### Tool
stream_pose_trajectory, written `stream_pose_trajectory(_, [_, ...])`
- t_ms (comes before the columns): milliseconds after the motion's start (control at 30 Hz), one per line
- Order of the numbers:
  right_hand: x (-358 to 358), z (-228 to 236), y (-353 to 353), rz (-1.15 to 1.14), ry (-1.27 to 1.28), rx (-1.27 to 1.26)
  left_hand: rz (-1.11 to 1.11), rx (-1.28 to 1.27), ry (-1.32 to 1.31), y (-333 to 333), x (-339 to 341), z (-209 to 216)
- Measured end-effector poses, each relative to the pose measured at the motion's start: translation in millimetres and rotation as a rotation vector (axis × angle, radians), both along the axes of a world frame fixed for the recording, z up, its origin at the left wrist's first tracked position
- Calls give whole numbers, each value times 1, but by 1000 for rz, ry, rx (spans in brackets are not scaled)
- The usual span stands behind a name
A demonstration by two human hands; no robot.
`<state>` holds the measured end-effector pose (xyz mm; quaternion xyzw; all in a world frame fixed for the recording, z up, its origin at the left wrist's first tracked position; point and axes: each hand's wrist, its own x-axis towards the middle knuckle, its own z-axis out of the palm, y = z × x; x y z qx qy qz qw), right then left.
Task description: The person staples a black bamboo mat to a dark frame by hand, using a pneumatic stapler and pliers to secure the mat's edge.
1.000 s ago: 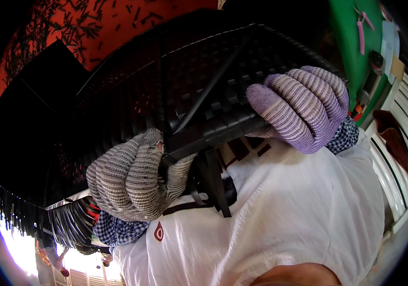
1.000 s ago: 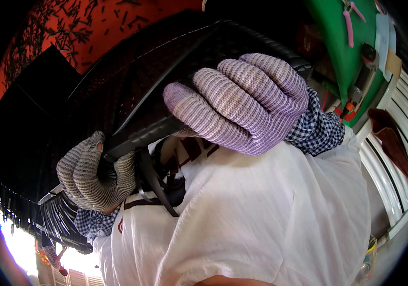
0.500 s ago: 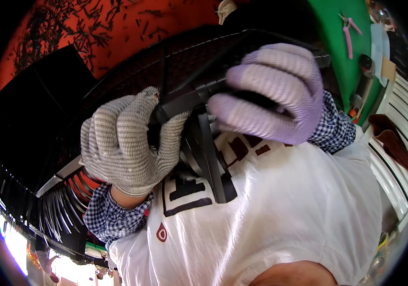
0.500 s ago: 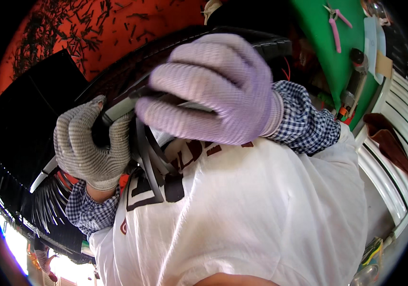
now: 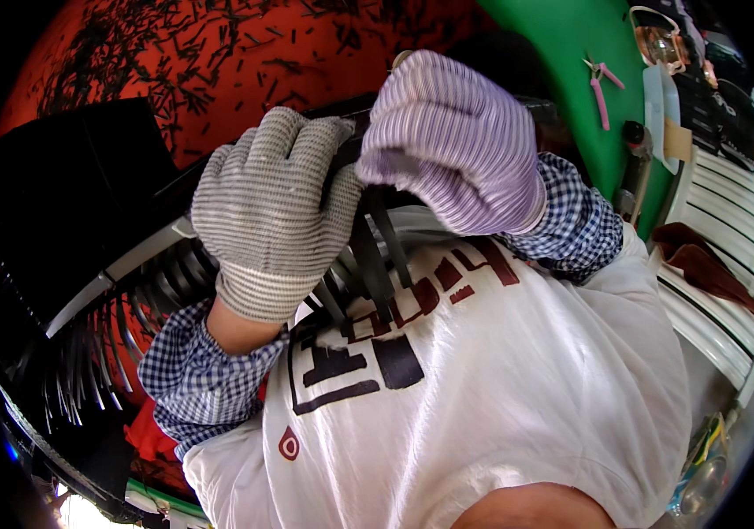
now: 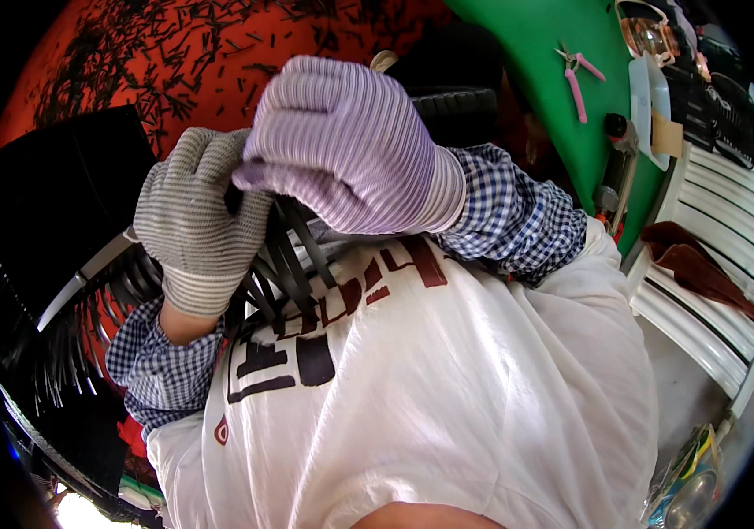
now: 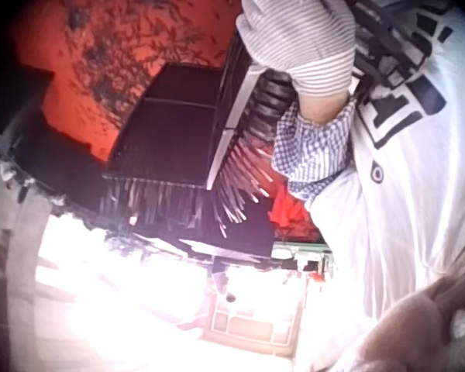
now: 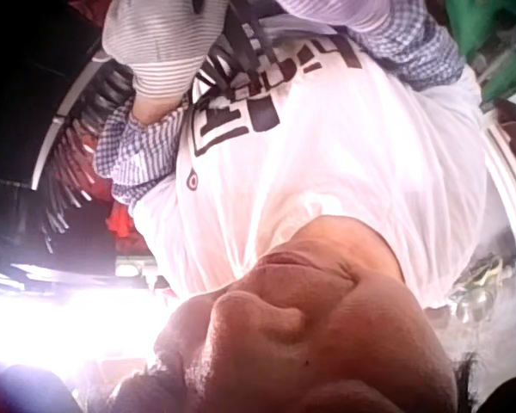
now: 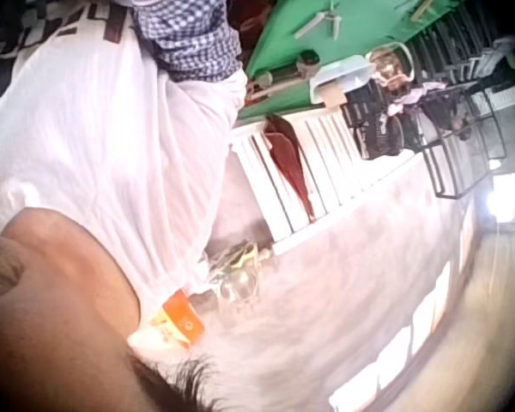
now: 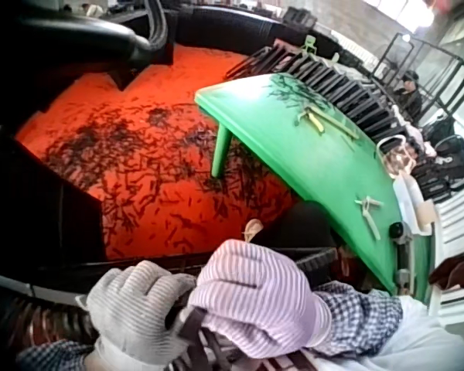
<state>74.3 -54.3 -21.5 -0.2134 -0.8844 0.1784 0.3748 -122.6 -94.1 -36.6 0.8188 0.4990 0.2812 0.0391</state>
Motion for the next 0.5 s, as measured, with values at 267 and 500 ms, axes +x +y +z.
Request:
stream_pose_trajectory(267, [-8, 1, 1, -62, 200, -165, 10, 121, 121, 0, 1, -3])
stream_pose_trajectory(500, [-17, -1, 4, -45, 350, -261, 59, 340, 114, 10, 7, -15])
